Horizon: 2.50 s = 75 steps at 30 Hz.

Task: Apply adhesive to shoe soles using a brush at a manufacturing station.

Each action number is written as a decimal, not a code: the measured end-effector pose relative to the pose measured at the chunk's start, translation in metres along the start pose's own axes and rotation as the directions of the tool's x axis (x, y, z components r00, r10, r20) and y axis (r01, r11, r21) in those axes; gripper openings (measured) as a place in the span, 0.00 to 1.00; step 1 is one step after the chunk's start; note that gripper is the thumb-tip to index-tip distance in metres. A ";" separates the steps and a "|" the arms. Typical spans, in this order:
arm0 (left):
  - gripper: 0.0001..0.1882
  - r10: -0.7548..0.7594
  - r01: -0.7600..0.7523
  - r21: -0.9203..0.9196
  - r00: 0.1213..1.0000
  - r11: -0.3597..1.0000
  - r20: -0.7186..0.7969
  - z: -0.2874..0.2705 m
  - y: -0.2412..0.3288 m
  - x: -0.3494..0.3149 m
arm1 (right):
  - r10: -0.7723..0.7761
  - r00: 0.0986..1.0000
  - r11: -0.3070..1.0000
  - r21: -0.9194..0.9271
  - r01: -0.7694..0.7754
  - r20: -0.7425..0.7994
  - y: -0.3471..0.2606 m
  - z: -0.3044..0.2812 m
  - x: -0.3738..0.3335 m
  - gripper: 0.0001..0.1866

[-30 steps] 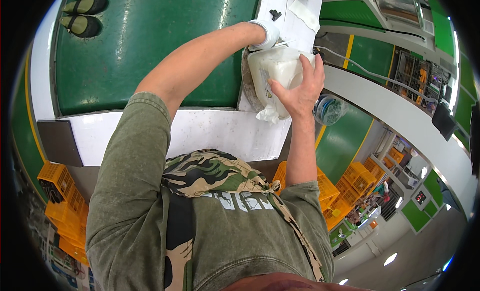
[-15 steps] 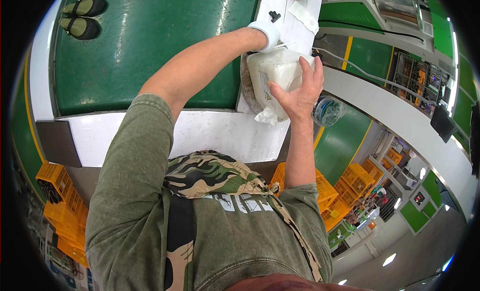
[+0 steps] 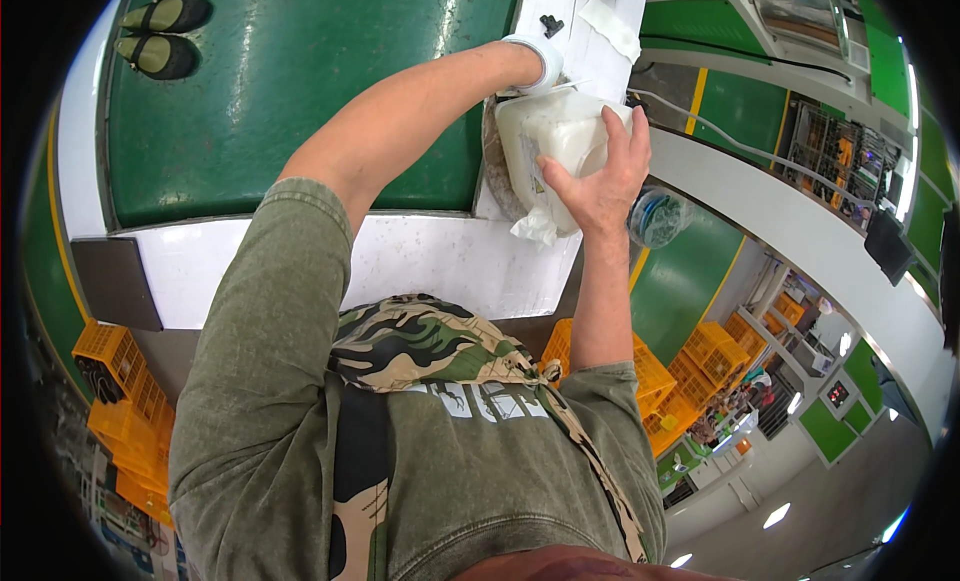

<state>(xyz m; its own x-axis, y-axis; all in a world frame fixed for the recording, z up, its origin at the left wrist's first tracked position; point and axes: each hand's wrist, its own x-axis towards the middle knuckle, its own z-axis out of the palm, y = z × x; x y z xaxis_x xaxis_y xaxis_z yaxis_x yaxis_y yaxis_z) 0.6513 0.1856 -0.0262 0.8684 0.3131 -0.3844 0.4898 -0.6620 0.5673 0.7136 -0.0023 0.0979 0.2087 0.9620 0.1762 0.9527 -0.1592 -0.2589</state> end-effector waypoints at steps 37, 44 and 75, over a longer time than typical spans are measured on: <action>0.15 -0.009 0.000 -0.042 0.976 0.999 -0.219 0.017 0.012 -0.023 | -0.005 0.998 0.999 -0.039 0.002 -0.062 0.009 0.004 -0.007 0.46; 0.14 -0.020 0.021 0.002 0.990 1.000 -0.142 0.002 0.017 -0.040 | 0.006 0.999 1.000 -0.021 -0.007 -0.039 0.002 0.002 -0.008 0.47; 0.18 -0.213 0.089 -0.318 0.900 0.944 -0.380 0.040 -0.008 -0.067 | 0.013 0.998 0.999 -0.035 -0.015 -0.062 -0.003 0.006 -0.007 0.47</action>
<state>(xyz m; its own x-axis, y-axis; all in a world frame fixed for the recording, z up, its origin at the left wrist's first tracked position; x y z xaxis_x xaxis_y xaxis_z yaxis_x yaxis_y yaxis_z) 0.5856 0.1427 -0.0344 0.7066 0.6815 -0.1903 0.5642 -0.3802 0.7329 0.7082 -0.0069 0.0915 0.2342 0.9444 0.2310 0.9565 -0.1813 -0.2285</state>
